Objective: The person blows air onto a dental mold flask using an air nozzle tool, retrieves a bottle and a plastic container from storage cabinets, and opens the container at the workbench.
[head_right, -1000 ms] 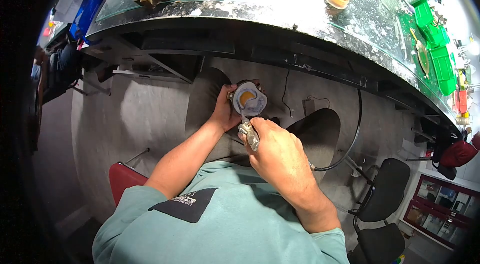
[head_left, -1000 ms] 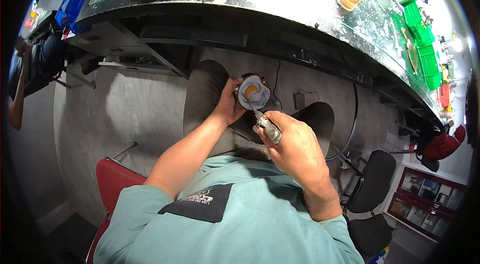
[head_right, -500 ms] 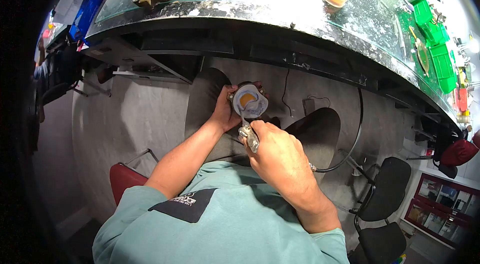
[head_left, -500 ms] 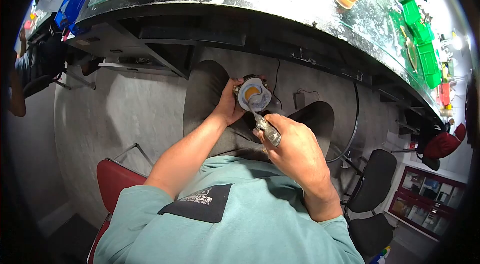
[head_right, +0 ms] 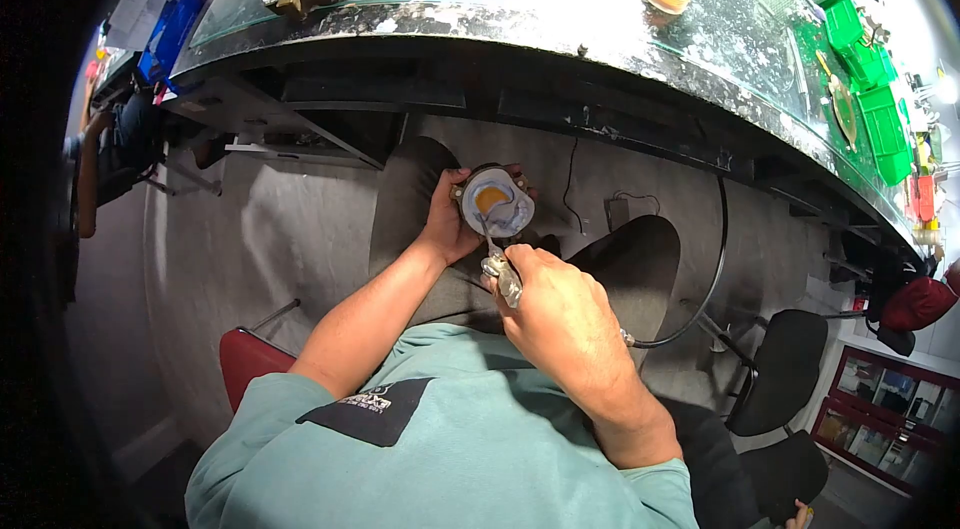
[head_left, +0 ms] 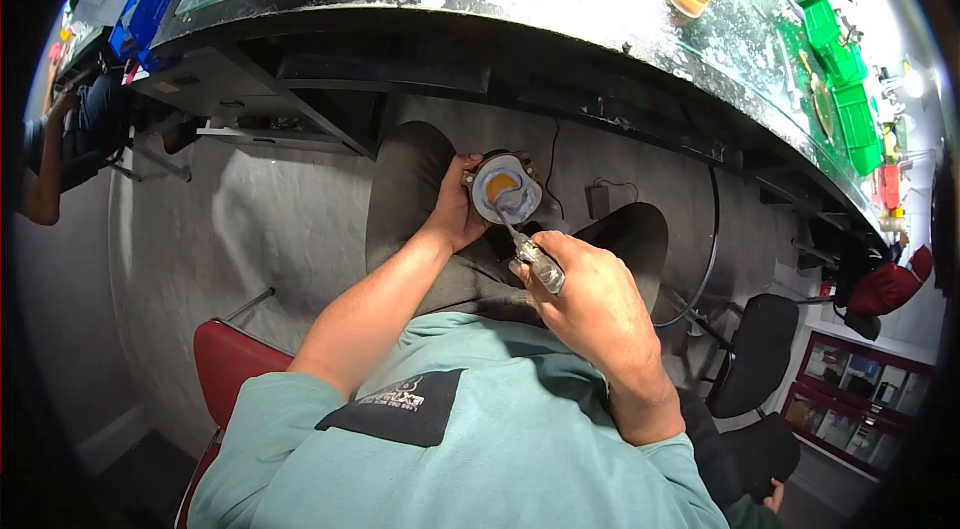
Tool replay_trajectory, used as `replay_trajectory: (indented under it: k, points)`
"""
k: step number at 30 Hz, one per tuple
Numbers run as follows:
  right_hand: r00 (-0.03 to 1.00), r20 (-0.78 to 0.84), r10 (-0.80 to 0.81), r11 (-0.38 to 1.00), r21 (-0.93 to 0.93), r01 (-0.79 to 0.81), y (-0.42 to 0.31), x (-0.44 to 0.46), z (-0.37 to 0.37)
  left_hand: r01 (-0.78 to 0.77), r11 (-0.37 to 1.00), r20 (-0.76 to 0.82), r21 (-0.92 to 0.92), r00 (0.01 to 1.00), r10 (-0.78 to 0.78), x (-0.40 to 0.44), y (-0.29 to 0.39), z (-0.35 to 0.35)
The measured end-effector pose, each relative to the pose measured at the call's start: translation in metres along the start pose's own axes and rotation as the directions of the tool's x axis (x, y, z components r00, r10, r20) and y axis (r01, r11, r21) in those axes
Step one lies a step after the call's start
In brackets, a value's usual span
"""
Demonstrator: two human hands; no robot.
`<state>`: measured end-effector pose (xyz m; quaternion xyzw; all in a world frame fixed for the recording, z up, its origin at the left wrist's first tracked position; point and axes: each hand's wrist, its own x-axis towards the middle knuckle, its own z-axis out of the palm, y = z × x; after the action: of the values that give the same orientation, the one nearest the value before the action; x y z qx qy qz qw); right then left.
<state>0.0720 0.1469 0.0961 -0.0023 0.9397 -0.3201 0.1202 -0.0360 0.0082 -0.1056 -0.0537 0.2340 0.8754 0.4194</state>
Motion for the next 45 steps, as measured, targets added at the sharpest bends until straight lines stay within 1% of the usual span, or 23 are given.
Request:
replay_trajectory:
  k: [2,4,5,7,10,16,19,23,25,28,32,35,38,40,43,45]
  points:
    - [1.000,-0.019,-0.011,1.000,0.002,0.011,0.001,-0.001,0.001,0.007,1.000,0.000,-0.010,1.000,-0.007,0.001,-0.001,-0.003]
    - [1.000,-0.027,-0.016,1.000,-0.009,0.016,0.002,-0.002,0.004,0.015,0.999,0.034,-0.035,0.999,-0.014,0.002,-0.001,-0.004]
    - [1.000,-0.022,0.010,1.000,-0.014,-0.010,0.001,-0.001,0.003,0.018,0.999,0.051,-0.047,0.999,-0.016,0.002,-0.001,-0.005]
    - [0.998,-0.007,0.061,0.998,-0.025,-0.061,-0.004,0.000,-0.001,0.024,0.998,0.031,-0.060,0.999,-0.022,0.001,0.000,-0.005]
    - [0.997,0.021,0.080,0.996,-0.045,-0.079,-0.003,0.000,-0.002,0.026,0.997,0.011,-0.070,1.000,-0.026,0.002,-0.001,-0.006]
    - [0.995,-0.001,0.098,0.995,-0.019,-0.098,-0.004,0.001,-0.004,0.029,0.997,0.027,-0.066,0.999,-0.028,0.002,-0.003,-0.008]
    - [0.998,0.000,0.062,0.998,-0.007,-0.062,0.000,0.000,-0.004,0.039,0.996,0.008,-0.078,0.999,-0.038,0.001,-0.002,-0.007]
    - [0.998,-0.039,0.040,0.999,-0.005,-0.041,0.001,0.000,-0.002,0.044,0.996,-0.007,-0.076,0.999,-0.045,0.000,-0.002,-0.004]
    - [0.998,-0.029,0.047,0.999,0.013,-0.046,0.001,0.000,-0.003,0.040,0.995,0.000,-0.093,0.999,-0.040,0.002,-0.003,-0.007]
    - [0.996,-0.076,0.046,0.999,-0.009,-0.047,0.003,0.000,-0.002,0.049,0.992,0.013,-0.117,0.999,-0.048,0.003,-0.003,-0.005]
    - [0.997,-0.065,0.036,0.999,0.001,-0.036,0.004,0.000,-0.002,0.046,0.990,0.034,-0.132,0.999,-0.042,0.005,-0.005,-0.012]
    - [0.996,-0.083,0.021,0.999,-0.025,-0.023,0.005,-0.001,-0.001,0.073,0.981,-0.027,-0.180,0.996,-0.079,0.004,-0.003,-0.008]
    - [0.995,-0.095,0.030,0.999,-0.030,-0.033,0.005,0.001,-0.002,0.087,0.977,-0.031,-0.197,0.995,-0.095,0.004,-0.003,-0.010]
    - [0.996,-0.082,0.020,0.999,-0.038,-0.024,0.005,0.001,-0.001,0.096,0.975,-0.010,-0.201,0.995,-0.100,0.003,-0.001,-0.006]
    - [0.992,-0.124,0.025,0.999,-0.029,-0.029,0.005,0.001,-0.001,0.119,0.972,0.019,-0.203,0.993,-0.118,0.000,0.001,-0.005]
    - [0.996,-0.082,0.022,1.000,-0.014,-0.023,0.004,0.002,0.000,0.121,0.971,0.019,-0.204,0.993,-0.120,0.000,0.001,-0.005]
